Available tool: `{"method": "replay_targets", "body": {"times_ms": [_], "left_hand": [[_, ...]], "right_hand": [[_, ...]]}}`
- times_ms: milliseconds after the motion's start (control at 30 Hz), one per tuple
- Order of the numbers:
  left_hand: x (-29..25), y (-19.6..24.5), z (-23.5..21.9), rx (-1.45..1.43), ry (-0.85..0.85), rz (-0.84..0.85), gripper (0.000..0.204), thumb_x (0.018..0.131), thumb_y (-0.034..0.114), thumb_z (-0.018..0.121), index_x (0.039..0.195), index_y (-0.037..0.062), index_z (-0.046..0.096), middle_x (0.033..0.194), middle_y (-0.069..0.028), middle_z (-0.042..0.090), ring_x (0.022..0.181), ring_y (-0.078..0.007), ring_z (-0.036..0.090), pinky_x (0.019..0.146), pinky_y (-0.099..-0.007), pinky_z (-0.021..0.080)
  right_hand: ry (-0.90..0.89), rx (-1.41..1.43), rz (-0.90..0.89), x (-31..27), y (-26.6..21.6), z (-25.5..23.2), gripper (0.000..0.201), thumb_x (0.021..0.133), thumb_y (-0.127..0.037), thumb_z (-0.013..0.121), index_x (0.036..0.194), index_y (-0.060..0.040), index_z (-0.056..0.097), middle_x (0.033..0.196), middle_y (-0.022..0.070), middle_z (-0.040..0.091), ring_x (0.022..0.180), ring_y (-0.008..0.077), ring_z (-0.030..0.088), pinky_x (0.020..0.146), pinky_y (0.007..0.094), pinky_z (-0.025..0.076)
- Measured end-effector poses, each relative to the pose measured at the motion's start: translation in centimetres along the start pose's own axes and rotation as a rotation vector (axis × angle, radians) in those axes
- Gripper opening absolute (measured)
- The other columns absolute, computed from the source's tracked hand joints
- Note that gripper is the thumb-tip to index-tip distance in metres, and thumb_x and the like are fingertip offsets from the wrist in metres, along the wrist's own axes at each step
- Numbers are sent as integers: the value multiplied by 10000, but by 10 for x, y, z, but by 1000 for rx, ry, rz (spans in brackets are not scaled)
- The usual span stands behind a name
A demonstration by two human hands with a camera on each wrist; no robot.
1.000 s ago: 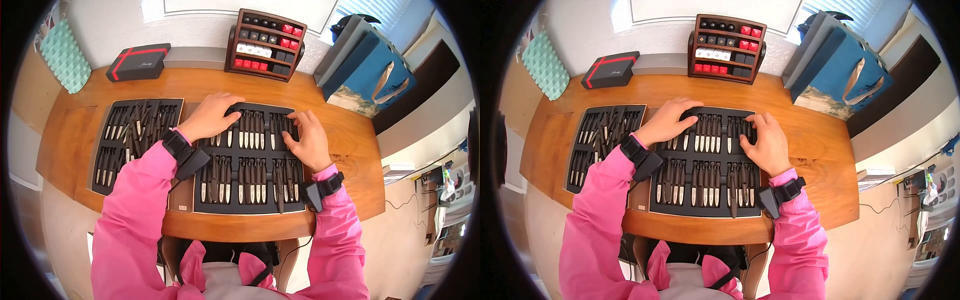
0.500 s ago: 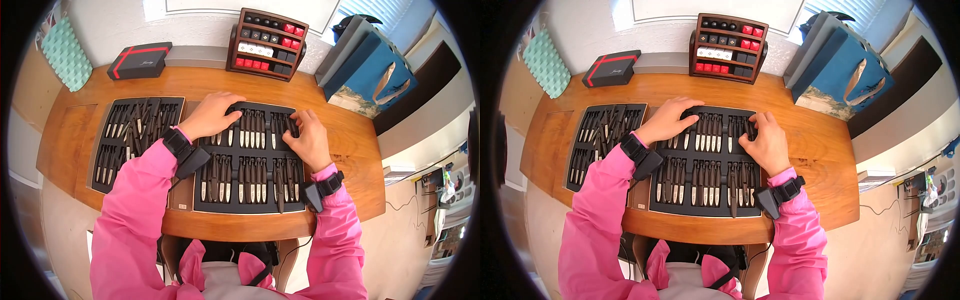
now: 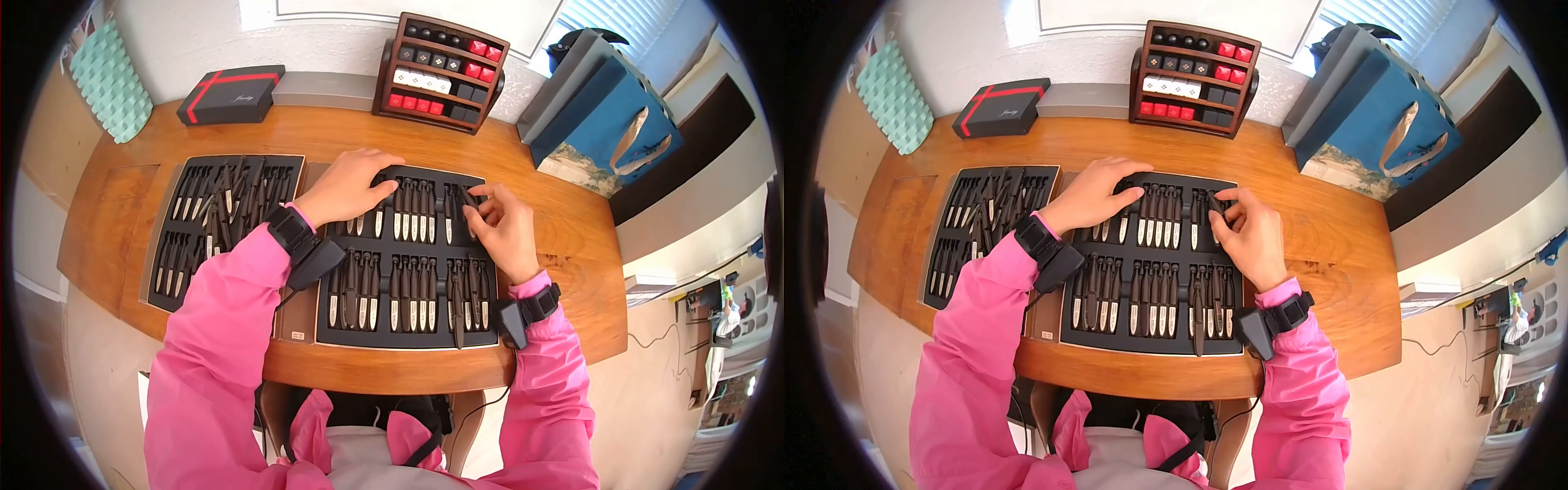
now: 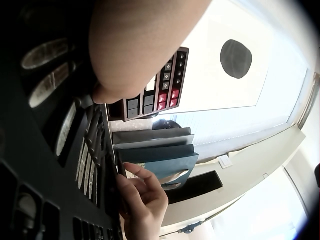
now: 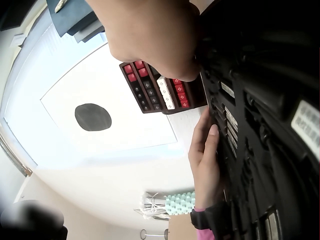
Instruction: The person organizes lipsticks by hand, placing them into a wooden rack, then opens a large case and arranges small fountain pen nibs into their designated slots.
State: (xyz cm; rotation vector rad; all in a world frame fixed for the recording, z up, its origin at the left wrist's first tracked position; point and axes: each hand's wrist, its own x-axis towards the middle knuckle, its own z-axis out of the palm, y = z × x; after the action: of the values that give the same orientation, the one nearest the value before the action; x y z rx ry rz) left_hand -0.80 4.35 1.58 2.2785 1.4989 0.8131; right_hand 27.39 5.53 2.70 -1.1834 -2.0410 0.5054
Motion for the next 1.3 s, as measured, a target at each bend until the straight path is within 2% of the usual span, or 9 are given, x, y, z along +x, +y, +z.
{"method": "replay_targets", "body": {"times_ms": [67,300,600,667,767,1000,1200,1267,1300], "left_hand": [[0,-5,3,13,12,18,415,958,251,624,1320,50,604,1258,-193,644,1207,-372,568,1051,-456,417],[0,-8,6,21,30,42,408,961,240,627,1324,54,603,1243,-193,645,1195,-372,571,1043,-455,421],[0,-6,4,12,25,39,409,956,235,635,1317,45,606,1229,-198,647,1189,-375,573,1037,-453,425],[0,-9,6,11,31,45,409,957,237,634,1317,46,606,1230,-198,647,1188,-375,573,1036,-452,425],[0,-8,5,16,29,48,410,960,241,632,1320,46,605,1232,-199,645,1188,-375,573,1035,-452,427],[0,-9,6,26,30,54,413,964,249,629,1321,42,602,1239,-201,642,1190,-376,573,1032,-455,430],[0,-7,5,23,29,42,405,966,252,629,1308,37,611,1228,-202,647,1184,-379,577,1031,-456,432],[0,-8,6,18,32,44,403,966,253,629,1305,36,613,1225,-203,648,1182,-380,578,1026,-456,435],[0,-8,6,13,35,48,402,965,253,629,1303,36,615,1222,-204,649,1179,-381,580,1022,-456,438]], "right_hand": [[-50,148,81,0,-2,1,266,843,-91,760,1084,-28,668,652,46,647,508,120,549,519,283,442],[-77,119,49,1,-3,3,297,852,-109,774,1114,-36,656,667,31,662,508,104,542,512,279,426],[-54,-36,-30,1,-1,2,262,894,-149,728,1128,-61,647,684,49,649,540,180,590,535,318,443],[75,4,-15,1,2,3,240,914,-95,649,1148,-44,633,698,87,634,579,229,601,562,347,450],[72,156,22,2,6,3,217,918,-60,568,1125,-10,606,711,128,610,614,275,585,607,375,457],[122,99,18,1,1,-2,179,905,-101,577,1038,17,553,719,138,594,630,273,559,639,388,454],[-154,-113,237,5,-18,-11,252,946,-228,658,888,14,619,810,128,635,776,307,594,737,406,467],[-41,111,-241,4,-7,-2,274,968,-261,651,899,-3,712,900,130,664,934,307,603,848,393,469],[-42,111,-241,3,-4,0,274,968,-261,651,899,-3,712,900,130,664,934,307,603,848,393,469]]}}
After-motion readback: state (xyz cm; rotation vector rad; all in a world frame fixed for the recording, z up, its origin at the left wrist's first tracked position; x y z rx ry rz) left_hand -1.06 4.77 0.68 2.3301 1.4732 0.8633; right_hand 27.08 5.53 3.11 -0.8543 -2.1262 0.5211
